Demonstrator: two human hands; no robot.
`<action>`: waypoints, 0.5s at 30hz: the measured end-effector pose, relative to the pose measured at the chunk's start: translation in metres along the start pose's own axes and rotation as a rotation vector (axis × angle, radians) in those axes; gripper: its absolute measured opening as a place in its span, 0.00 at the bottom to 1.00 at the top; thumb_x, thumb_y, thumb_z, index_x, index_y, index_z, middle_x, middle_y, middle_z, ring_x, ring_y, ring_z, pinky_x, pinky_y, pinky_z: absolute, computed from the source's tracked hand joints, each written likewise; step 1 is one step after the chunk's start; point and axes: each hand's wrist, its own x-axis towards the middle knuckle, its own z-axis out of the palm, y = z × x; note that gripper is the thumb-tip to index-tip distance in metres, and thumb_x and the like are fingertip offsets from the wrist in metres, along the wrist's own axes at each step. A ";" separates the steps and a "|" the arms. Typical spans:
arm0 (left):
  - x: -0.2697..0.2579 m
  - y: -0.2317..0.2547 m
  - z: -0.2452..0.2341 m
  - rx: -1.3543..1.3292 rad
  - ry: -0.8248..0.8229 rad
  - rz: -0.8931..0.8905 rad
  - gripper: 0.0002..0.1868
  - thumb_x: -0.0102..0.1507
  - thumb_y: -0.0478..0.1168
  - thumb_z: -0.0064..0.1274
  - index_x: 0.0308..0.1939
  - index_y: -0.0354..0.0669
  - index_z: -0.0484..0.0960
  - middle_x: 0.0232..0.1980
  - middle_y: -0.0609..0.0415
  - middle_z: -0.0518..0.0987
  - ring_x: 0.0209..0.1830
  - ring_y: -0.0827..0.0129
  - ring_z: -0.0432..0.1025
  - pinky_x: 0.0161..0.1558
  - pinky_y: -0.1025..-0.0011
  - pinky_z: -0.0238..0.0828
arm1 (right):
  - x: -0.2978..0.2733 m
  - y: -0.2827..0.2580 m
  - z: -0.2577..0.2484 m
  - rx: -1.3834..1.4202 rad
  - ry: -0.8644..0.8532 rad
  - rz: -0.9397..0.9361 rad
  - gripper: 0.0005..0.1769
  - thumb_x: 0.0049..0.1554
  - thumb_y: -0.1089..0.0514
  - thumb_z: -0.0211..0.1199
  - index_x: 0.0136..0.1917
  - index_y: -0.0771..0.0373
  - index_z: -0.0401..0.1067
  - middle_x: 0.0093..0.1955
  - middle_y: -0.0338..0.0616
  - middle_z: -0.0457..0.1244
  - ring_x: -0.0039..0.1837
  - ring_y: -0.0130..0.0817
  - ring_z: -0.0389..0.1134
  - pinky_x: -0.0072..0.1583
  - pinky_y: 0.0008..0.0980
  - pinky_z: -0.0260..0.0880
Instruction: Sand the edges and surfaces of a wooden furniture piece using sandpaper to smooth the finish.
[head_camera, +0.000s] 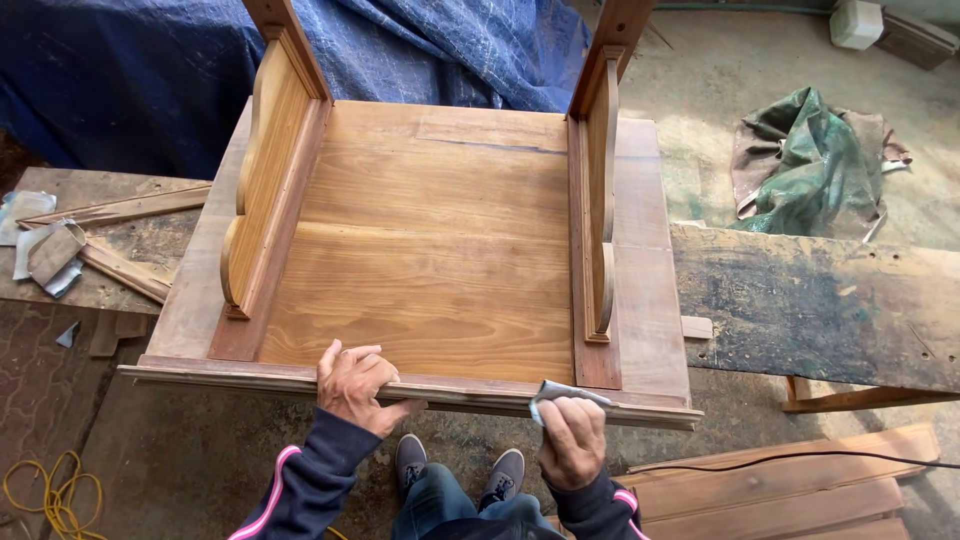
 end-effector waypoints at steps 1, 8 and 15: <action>-0.003 0.000 0.000 -0.003 -0.008 -0.006 0.27 0.37 0.61 0.74 0.23 0.50 0.79 0.32 0.60 0.82 0.53 0.57 0.74 0.67 0.42 0.50 | 0.002 -0.004 0.008 0.018 0.036 -0.026 0.25 0.46 0.73 0.63 0.59 0.64 0.74 0.53 0.46 0.67 0.56 0.44 0.67 0.61 0.43 0.67; 0.000 -0.002 -0.002 0.019 -0.010 -0.003 0.27 0.36 0.62 0.73 0.25 0.48 0.81 0.33 0.59 0.83 0.53 0.56 0.74 0.67 0.40 0.48 | -0.006 0.019 -0.019 -0.035 -0.038 -0.181 0.23 0.49 0.72 0.66 0.58 0.66 0.75 0.51 0.46 0.66 0.53 0.41 0.68 0.57 0.41 0.68; -0.002 -0.005 0.002 0.031 -0.001 0.012 0.30 0.39 0.67 0.71 0.26 0.48 0.81 0.34 0.59 0.83 0.53 0.56 0.74 0.68 0.41 0.49 | -0.004 0.008 -0.020 -0.099 -0.009 0.036 0.22 0.45 0.74 0.64 0.55 0.66 0.74 0.50 0.48 0.66 0.52 0.47 0.67 0.57 0.45 0.68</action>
